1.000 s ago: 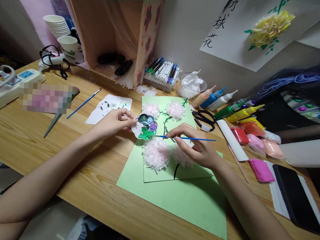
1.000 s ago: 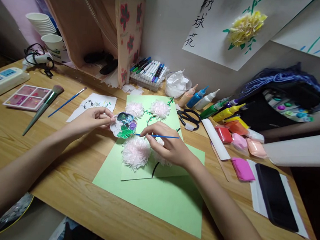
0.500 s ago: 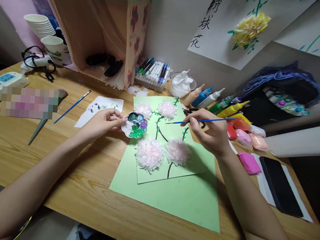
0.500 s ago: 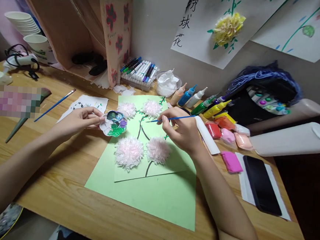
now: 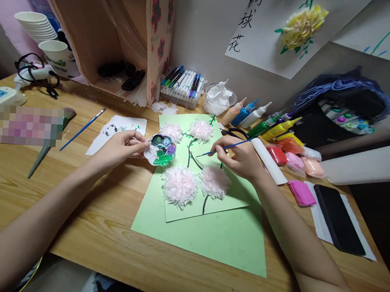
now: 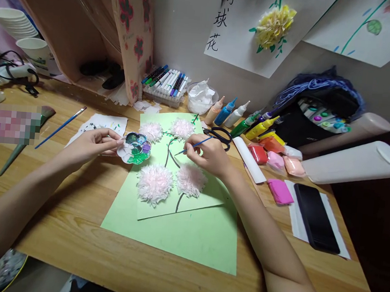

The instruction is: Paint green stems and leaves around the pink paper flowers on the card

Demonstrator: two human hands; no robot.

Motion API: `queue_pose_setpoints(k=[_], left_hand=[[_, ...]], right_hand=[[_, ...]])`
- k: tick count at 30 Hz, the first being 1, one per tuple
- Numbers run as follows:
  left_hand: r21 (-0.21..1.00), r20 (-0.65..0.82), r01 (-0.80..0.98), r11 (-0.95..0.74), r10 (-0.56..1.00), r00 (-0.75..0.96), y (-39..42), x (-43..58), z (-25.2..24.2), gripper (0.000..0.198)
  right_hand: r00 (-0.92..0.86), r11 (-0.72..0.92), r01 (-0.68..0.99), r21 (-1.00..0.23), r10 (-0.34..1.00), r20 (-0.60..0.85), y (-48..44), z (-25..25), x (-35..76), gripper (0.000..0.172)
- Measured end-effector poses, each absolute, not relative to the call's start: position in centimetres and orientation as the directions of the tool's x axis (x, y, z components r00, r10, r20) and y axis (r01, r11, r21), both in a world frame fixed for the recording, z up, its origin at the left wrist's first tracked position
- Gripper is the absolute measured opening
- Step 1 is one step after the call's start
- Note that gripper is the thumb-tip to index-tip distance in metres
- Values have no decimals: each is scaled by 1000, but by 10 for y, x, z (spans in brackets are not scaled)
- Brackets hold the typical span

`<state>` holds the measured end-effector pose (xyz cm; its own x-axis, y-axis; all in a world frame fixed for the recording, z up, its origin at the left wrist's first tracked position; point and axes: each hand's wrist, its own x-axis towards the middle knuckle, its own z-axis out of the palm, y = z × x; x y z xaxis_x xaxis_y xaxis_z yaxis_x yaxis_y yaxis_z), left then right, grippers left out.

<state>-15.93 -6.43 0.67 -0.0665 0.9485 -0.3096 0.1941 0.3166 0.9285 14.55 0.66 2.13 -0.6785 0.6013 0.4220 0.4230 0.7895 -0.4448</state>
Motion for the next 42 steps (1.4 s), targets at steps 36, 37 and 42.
queue_pose_setpoints(k=[36,37,42], left_hand=[[931,-299,194,309,951,-80,-64,-159,6,34],[932,-298,191,308,951,-79,-64,-160,6,34],[934,-281,209,292,956,-80,-64,-160,5,35]], right_hand=[[-738,847,371,-381,518,432,3,22,143,15],[-728,848,371,-378,519,449,3,22,142,15],[-692,847,399,-351,530,490,3,21,142,15]])
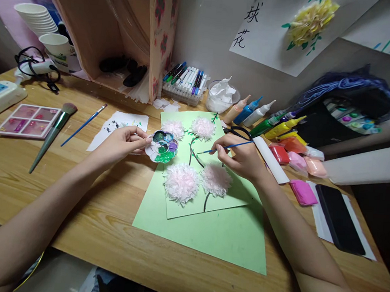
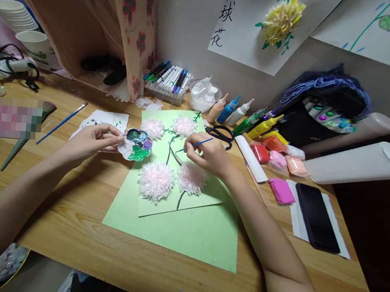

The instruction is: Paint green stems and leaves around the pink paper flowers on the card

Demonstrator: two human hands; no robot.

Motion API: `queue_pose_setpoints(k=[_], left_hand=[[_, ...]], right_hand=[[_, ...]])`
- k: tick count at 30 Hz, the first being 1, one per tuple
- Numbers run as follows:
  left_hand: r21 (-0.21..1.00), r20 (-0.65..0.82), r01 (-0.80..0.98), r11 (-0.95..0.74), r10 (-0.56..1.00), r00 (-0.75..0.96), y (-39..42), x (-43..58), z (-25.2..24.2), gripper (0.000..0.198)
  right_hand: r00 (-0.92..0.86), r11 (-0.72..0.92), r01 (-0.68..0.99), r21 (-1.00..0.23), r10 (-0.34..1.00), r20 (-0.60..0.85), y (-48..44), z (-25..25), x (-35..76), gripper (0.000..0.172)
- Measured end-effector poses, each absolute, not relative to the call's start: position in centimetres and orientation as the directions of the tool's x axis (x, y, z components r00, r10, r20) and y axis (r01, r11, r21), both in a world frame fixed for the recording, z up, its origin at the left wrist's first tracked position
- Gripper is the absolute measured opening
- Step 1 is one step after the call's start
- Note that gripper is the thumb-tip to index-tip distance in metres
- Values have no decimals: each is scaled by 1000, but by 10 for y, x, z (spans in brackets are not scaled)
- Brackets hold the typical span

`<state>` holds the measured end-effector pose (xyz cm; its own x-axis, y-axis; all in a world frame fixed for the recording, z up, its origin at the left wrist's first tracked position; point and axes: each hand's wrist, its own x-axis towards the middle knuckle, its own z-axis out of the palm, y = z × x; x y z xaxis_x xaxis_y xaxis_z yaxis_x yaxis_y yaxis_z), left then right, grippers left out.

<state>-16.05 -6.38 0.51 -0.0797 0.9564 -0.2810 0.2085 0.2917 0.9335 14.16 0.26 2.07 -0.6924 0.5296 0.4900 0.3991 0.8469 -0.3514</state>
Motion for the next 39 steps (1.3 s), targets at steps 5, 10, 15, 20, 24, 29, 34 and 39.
queue_pose_setpoints(k=[5,10,15,20,24,29,34,39], left_hand=[[934,-282,206,293,956,-81,-63,-161,4,35],[927,-299,206,312,950,-90,-63,-160,5,34],[924,-299,220,313,949,-95,-64,-159,6,34],[925,-293,224,307,951,-96,-64,-159,7,34],[926,-284,229,299,954,-97,-64,-159,6,34],[923,-289,236,305,952,-99,-64,-159,7,37],[924,-291,233,304,953,-89,-65,-158,8,38],[929,-279,233,289,957,-75,-66,-158,7,37]], right_hand=[[-732,844,390,-368,527,432,2,20,141,15],[-724,834,406,-374,543,425,2,23,142,15],[-714,837,413,-359,542,443,2,22,142,16],[-725,831,396,-391,544,423,1,22,141,15],[-705,826,416,-381,557,438,1,23,141,15],[-730,818,401,-413,558,396,1,23,141,16],[-708,820,420,-389,564,425,2,23,141,15],[-708,796,401,-453,584,398,1,25,143,17]])
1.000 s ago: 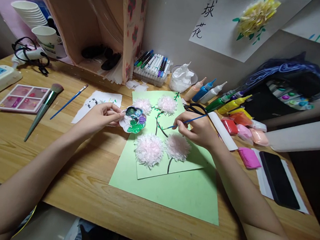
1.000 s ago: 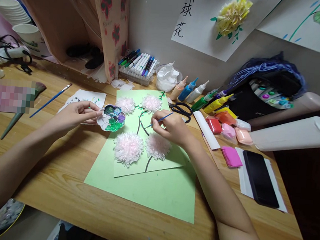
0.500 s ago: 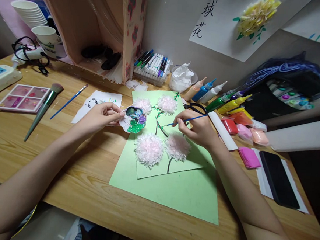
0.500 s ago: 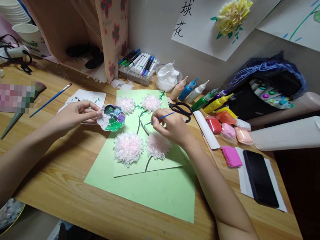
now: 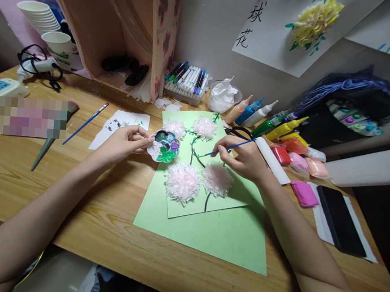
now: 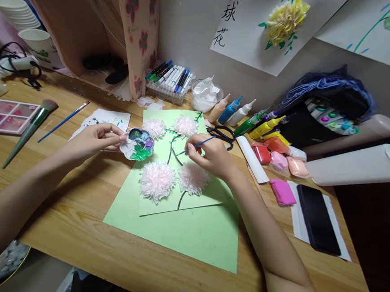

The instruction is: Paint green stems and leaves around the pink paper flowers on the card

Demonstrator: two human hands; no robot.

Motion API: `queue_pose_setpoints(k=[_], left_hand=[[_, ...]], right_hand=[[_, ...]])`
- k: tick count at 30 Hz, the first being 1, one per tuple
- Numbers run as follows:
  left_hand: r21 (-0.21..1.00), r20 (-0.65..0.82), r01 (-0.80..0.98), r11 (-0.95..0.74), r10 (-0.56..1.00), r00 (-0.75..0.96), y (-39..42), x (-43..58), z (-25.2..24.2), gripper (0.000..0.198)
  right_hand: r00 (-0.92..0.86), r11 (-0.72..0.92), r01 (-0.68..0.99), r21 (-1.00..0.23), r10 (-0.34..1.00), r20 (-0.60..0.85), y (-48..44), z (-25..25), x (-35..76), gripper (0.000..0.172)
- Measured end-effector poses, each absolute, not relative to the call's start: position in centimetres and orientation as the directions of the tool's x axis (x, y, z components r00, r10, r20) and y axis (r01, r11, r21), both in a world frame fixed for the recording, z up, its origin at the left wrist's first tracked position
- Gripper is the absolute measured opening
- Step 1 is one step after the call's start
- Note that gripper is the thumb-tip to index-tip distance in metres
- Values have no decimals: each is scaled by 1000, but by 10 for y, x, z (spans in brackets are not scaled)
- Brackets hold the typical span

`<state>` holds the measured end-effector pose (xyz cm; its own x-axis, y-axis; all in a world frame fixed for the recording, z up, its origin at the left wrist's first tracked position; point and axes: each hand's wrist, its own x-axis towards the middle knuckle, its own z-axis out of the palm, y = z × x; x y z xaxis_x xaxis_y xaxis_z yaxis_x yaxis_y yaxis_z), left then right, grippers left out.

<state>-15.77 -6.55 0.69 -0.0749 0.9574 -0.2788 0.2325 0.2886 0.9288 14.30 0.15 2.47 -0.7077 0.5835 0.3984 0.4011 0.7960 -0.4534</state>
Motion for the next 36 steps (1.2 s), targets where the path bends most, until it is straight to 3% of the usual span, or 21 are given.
queue_pose_setpoints(k=[4,7,18,36], left_hand=[[928,-287,220,299,954,-86,-67,-154,9,36],[928,-297,212,306,952,-72,-68,-151,12,37],[940,-283,195,279,959,-4,-72,-146,10,30],[939,-294,183,290,956,-7,-71,-146,12,31]], right_hand=[[-552,692,319,-647,691,467,-6,28,144,15],[-549,641,221,-735,705,450,-17,31,140,13],[-767,742,202,-639,525,368,-34,29,122,14],[-745,754,201,-625,532,402,-34,37,124,16]])
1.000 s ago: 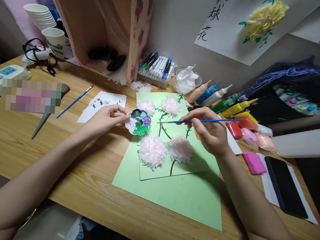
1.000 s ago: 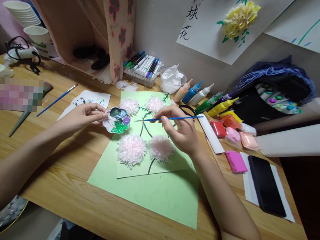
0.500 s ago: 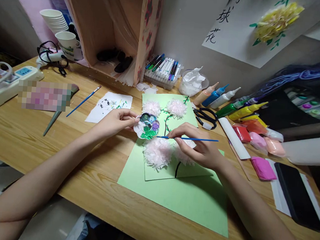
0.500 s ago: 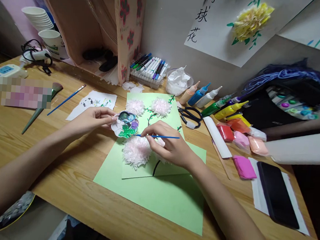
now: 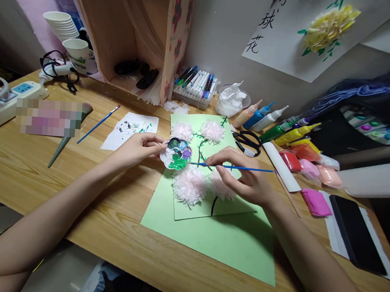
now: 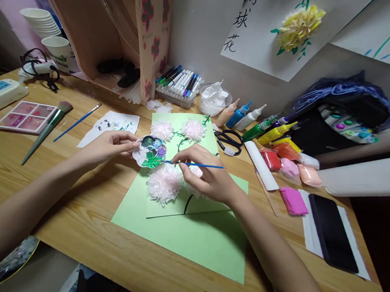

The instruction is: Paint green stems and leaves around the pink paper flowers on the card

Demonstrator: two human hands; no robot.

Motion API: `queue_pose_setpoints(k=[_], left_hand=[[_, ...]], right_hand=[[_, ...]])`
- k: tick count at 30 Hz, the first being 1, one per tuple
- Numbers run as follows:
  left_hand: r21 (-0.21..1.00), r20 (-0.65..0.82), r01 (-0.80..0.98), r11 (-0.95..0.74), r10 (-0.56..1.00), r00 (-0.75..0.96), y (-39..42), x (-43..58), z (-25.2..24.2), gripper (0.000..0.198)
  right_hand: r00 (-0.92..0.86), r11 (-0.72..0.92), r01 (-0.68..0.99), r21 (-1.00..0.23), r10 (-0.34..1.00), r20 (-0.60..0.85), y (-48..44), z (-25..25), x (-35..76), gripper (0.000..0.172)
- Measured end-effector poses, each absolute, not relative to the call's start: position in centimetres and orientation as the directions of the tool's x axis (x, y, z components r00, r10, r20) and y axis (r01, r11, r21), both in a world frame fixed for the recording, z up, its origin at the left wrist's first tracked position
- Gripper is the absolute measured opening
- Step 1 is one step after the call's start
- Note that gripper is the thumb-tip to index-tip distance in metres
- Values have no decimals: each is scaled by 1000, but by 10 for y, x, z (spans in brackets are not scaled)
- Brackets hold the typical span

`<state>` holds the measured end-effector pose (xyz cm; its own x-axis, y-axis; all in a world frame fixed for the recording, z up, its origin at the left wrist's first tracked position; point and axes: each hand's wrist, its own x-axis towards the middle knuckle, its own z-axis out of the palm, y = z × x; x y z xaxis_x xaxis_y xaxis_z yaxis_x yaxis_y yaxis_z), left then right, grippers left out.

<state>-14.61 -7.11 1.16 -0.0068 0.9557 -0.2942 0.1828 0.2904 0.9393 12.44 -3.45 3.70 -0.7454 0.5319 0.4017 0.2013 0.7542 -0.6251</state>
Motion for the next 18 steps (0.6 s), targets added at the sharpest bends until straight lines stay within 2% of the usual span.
queue_pose_setpoints(k=[4,7,12,18], left_hand=[[934,-298,199,296,954,-19,-70,-147,14,32],[932,-308,189,309,951,-37,-69,-148,15,31],[933,-315,172,317,948,-38,-68,-150,13,29],[927,-312,207,313,949,-38,-68,-151,12,31]], right_hand=[[-627,699,244,-672,642,440,-24,42,136,15],[-582,628,250,-737,706,404,-11,42,146,17],[-708,653,385,-652,662,245,7,36,155,18],[-750,670,408,-620,633,190,12,28,156,16]])
